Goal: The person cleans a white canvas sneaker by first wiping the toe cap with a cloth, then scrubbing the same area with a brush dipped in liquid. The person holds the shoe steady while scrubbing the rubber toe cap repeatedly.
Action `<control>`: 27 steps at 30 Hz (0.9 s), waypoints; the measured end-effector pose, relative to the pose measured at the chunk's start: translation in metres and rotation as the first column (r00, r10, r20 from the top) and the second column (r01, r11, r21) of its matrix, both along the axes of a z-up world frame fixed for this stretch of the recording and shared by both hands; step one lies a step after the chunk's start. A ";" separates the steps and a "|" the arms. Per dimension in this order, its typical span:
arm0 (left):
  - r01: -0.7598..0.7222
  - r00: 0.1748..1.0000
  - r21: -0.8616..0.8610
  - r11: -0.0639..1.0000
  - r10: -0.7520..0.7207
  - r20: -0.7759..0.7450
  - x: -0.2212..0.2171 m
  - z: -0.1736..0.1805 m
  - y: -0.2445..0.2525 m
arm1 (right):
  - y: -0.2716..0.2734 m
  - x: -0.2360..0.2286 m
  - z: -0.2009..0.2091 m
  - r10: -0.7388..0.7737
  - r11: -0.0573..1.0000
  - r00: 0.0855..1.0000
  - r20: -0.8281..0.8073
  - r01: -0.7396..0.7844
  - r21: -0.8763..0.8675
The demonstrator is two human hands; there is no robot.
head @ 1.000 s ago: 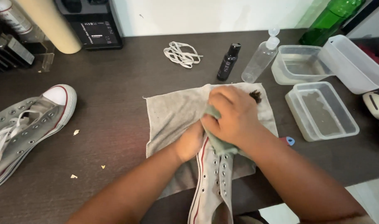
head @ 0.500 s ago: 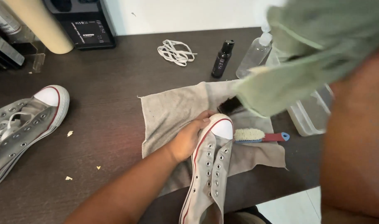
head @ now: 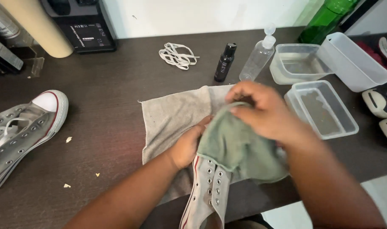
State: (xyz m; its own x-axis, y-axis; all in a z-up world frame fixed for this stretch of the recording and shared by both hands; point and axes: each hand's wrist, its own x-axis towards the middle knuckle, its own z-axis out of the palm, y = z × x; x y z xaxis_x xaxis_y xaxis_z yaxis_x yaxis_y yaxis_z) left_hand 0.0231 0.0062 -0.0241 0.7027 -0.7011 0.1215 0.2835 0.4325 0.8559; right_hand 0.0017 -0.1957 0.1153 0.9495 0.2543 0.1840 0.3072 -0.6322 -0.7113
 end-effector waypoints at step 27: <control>-0.003 0.942 -0.090 0.996 -0.027 -0.335 0.008 -0.022 -0.001 | 0.024 -0.085 -0.059 0.577 0.817 0.696 0.428 -0.482 -0.317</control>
State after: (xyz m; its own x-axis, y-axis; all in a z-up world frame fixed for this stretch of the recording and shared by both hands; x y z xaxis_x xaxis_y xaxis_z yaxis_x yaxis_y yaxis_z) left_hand 0.0307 0.0052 -0.0463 0.7048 -0.7070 -0.0584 0.5534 0.4966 0.6687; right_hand -0.0831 -0.1713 0.0566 0.4399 0.7579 0.4817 0.8973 -0.3494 -0.2697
